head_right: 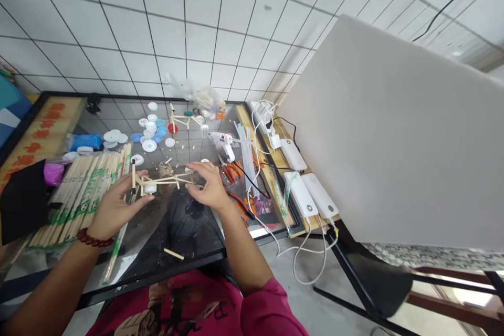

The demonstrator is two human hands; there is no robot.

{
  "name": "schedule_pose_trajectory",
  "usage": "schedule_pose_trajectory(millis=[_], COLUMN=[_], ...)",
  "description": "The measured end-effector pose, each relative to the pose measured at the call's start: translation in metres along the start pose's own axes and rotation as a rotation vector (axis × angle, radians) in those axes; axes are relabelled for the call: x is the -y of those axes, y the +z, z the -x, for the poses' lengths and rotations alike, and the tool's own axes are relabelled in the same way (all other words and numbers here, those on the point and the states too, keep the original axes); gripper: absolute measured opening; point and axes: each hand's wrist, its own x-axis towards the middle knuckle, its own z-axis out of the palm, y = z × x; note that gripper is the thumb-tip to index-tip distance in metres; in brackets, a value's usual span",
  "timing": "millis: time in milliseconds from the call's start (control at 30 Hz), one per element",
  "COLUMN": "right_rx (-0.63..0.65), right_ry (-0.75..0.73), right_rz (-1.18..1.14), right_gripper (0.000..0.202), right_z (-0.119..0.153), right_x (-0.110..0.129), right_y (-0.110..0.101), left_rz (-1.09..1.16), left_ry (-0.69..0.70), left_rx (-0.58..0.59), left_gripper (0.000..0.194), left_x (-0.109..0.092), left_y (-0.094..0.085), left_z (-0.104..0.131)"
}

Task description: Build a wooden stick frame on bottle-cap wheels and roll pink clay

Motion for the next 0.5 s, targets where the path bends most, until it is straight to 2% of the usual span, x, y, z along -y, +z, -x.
schedule_pose_trajectory(millis=[367, 500], right_rx=[0.089, -0.011], right_ry=[0.016, 0.013], right_rz=[0.033, -0.055], right_gripper=[0.049, 0.048], right_z=[-0.002, -0.005], right_x=[-0.001, -0.006], right_y=[0.006, -0.003], left_rz=[0.073, 0.071], left_ry=[-0.046, -0.021], left_rx=[0.031, 0.016], left_gripper=[0.059, 0.056], left_x=[0.009, 0.012], left_y=[0.005, 0.007], left_z=[0.001, -0.001])
